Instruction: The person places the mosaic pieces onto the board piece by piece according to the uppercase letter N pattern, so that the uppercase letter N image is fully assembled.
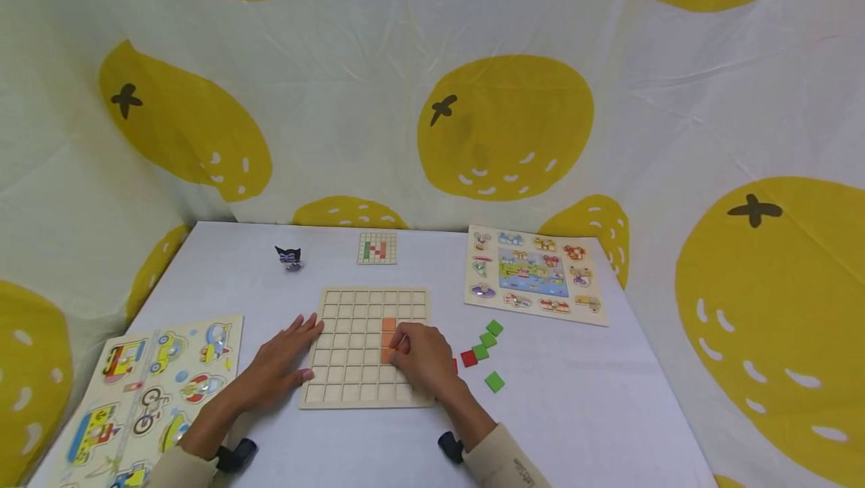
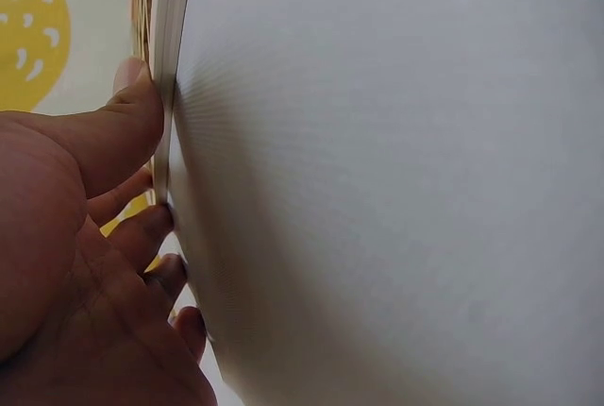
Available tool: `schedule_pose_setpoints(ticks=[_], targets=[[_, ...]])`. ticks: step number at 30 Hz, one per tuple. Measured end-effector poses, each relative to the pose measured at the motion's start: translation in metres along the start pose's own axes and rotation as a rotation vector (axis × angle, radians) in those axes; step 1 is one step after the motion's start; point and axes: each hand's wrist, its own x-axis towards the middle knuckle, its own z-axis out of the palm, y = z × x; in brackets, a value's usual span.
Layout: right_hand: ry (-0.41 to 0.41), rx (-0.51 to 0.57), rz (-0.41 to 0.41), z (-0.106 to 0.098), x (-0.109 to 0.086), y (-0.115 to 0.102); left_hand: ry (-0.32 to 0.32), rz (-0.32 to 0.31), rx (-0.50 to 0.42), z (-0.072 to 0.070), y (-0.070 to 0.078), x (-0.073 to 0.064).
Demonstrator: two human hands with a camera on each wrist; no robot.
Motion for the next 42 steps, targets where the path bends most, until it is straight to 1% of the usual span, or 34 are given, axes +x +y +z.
schedule_pose_setpoints(ticks=[5,11,14,18,21,26,31,34,37,42], targets=[[0.002,-0.027,-0.004,0.001,0.001,-0.001,0.002,0.000,-0.004,0.000,0.000,-0.001],[0.002,-0.025,0.001,0.001,0.001,-0.002,0.013,0.005,0.006,0.000,0.000,-0.002],[-0.010,-0.002,-0.004,-0.002,0.001,-0.001,0.017,0.008,0.005,0.000,0.000,-0.002],[-0.020,0.056,0.020,-0.009,-0.001,0.004,0.023,0.021,0.010,-0.001,0.000,-0.002],[-0.011,0.102,0.056,-0.017,-0.005,0.010,0.023,0.022,0.013,-0.002,0.000,-0.001],[0.006,0.161,0.095,-0.033,-0.018,0.020,0.014,0.008,0.015,-0.002,0.000,-0.001],[0.034,0.174,0.176,-0.045,-0.034,0.026,0.010,0.000,0.008,-0.003,0.001,-0.002],[0.044,0.158,0.222,-0.049,-0.045,0.029,0.013,0.008,0.014,-0.003,0.001,-0.002],[0.048,0.124,0.245,-0.051,-0.056,0.031,0.013,0.010,0.009,-0.002,0.001,-0.002],[0.069,0.033,0.229,-0.051,-0.070,0.038,0.007,0.004,0.009,-0.001,0.001,0.000]])
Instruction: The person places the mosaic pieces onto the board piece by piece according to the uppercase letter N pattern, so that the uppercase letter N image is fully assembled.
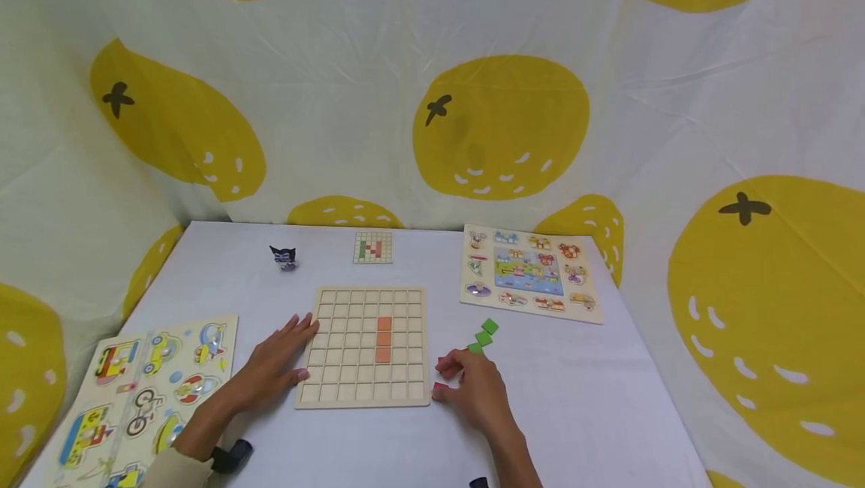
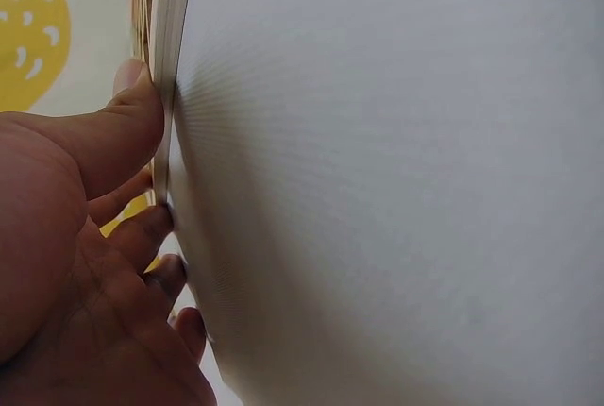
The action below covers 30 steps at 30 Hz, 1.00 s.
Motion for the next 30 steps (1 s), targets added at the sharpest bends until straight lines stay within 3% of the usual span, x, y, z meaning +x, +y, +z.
schedule_pose_setpoints(ticks=[10,18,30], targets=[[0.034,-0.097,0.042,0.011,-0.005,0.009,0.050,0.042,0.010,0.002,-0.001,-0.001],[0.042,-0.108,0.016,0.014,-0.006,0.005,0.023,0.026,-0.004,0.003,-0.004,0.000],[0.095,0.004,-0.033,0.012,-0.006,0.000,0.024,0.029,0.001,0.002,-0.004,0.000]])
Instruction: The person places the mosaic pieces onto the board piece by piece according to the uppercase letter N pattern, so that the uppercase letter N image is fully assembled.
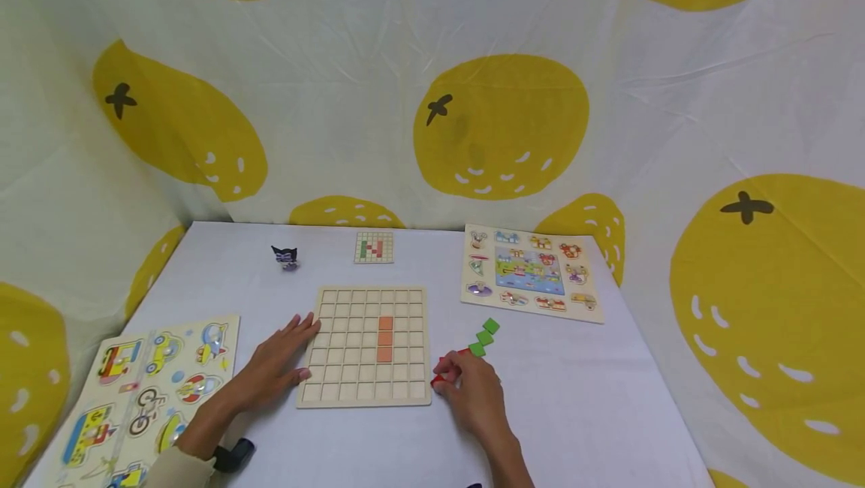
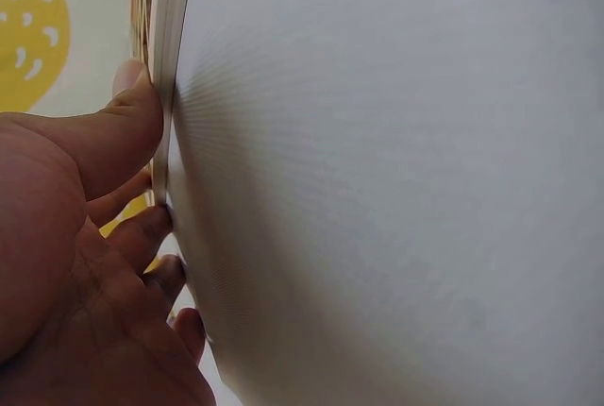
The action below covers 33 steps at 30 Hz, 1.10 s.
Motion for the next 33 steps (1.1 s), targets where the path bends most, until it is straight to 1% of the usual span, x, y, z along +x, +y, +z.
schedule_pose_setpoints(ticks=[6,10,14,23,33], targets=[[0.015,0.047,0.000,0.006,0.001,-0.006,0.011,0.004,0.023,0.001,0.000,0.000],[-0.001,0.074,-0.012,0.012,0.001,-0.012,-0.007,-0.020,0.016,0.001,0.001,0.000],[-0.023,0.096,-0.001,0.018,0.002,-0.018,-0.025,-0.040,0.008,0.001,0.002,0.000],[-0.031,0.092,-0.008,0.035,0.011,-0.031,-0.024,-0.039,-0.002,-0.001,0.004,0.000],[-0.067,0.045,-0.038,0.051,0.020,-0.043,-0.037,-0.043,-0.018,0.000,0.003,0.000]])
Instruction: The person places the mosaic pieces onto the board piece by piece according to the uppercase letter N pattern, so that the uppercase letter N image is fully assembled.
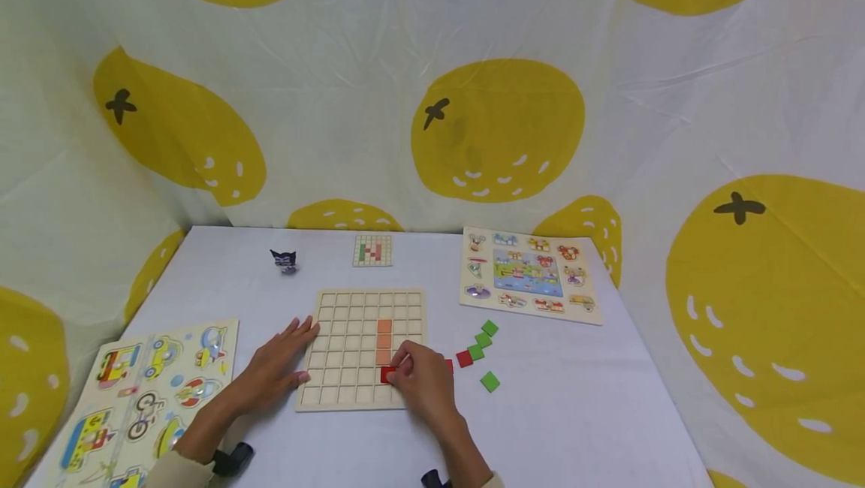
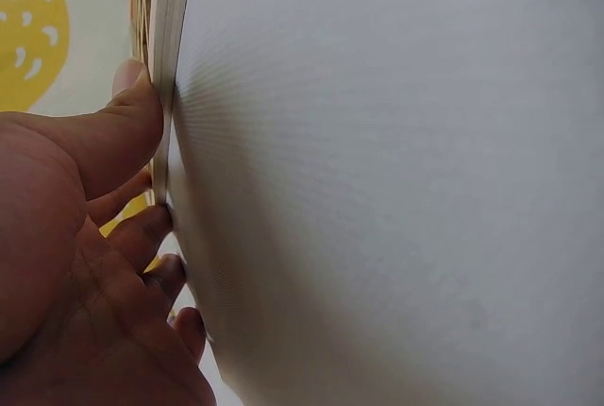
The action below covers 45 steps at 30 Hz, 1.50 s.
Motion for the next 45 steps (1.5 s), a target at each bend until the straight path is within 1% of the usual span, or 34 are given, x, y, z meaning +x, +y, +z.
schedule_pose_setpoints(ticks=[4,10,13,17,28,34,40,43,45], targets=[[-0.003,-0.020,-0.020,0.003,0.001,-0.002,-0.004,-0.003,-0.001,0.000,0.001,0.000],[0.022,-0.047,-0.032,0.006,0.003,-0.005,0.002,-0.002,0.010,-0.001,0.002,-0.001],[0.026,-0.067,-0.021,0.008,0.005,-0.008,0.003,0.000,0.004,-0.001,0.003,0.000],[0.015,-0.091,-0.006,0.010,0.006,-0.010,0.001,0.000,0.008,-0.001,0.003,0.000],[-0.017,-0.118,-0.029,0.007,0.009,-0.014,0.008,0.000,0.017,-0.001,0.002,0.000],[-0.058,-0.084,-0.030,0.001,0.008,-0.012,0.001,-0.003,0.009,0.000,0.001,0.001],[-0.113,-0.027,-0.047,-0.006,0.008,-0.002,0.003,-0.005,0.010,0.000,0.000,0.001],[-0.122,0.008,-0.046,-0.010,0.007,0.004,0.006,-0.003,0.009,0.000,0.000,0.001],[-0.112,0.021,-0.044,-0.014,0.007,0.009,0.007,0.000,0.009,0.000,0.000,0.001]])
